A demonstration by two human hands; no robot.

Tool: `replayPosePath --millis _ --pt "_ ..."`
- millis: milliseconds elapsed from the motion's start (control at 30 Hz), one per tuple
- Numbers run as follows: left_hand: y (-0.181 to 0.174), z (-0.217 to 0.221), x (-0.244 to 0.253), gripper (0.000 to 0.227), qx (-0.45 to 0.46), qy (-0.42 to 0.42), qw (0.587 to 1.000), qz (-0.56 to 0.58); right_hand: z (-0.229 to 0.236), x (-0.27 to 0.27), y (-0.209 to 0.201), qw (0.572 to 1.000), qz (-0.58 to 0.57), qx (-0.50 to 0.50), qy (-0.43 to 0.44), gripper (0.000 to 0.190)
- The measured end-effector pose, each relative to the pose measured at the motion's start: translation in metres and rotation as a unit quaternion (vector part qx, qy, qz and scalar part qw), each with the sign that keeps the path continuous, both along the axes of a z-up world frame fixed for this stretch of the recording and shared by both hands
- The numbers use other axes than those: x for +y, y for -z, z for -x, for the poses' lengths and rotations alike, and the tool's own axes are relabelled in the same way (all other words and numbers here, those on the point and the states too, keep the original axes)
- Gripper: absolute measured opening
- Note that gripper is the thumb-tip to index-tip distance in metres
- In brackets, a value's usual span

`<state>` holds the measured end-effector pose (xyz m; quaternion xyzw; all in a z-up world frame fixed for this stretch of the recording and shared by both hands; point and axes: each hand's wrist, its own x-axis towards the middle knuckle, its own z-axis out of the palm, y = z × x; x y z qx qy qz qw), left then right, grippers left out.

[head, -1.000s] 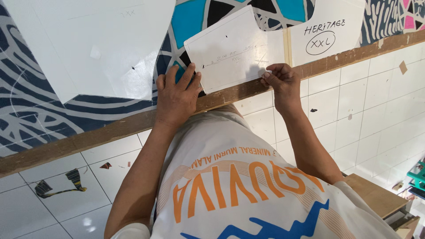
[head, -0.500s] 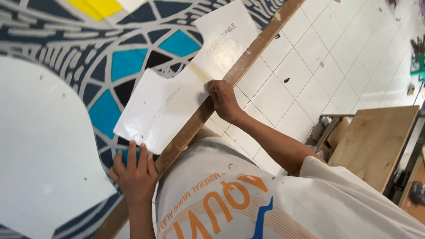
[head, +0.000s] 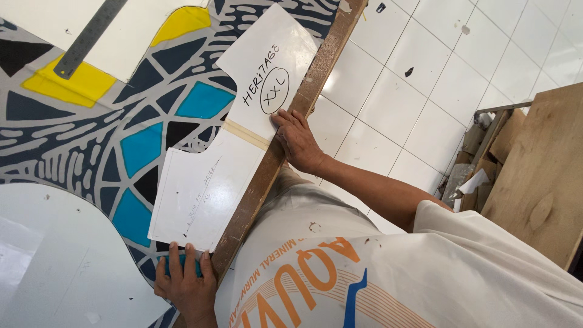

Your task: The person places and adjusts several white paper pattern pieces on a patterned fabric surface. They smooth the pieces, align edges, and reposition them to fit the layout. The person handles the paper pieces one at a time, occasionally lifting and repositioning them.

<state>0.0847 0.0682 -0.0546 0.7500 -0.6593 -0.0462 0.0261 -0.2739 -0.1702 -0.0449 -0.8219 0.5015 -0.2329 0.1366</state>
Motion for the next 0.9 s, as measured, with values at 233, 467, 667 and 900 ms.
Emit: replayPosePath --millis 233,467,667,900 --pt "0.002 0.000 0.002 0.041 0.024 -0.004 1.000 0.019 0.002 0.002 0.009 1.000 -0.016 -0.009 0.001 0.015" --pt "-0.004 0.002 -0.002 0.040 0.036 -0.008 0.999 0.029 0.000 0.003 0.009 1.000 -0.021 0.001 0.006 0.015" --pt "-0.015 0.007 -0.009 0.039 0.050 -0.013 0.998 0.043 -0.005 -0.001 0.001 1.000 -0.018 0.006 0.014 0.018" --pt "-0.025 0.008 -0.015 0.035 0.094 -0.002 0.991 0.095 -0.036 0.003 -0.047 0.994 -0.014 -0.098 0.055 0.017"
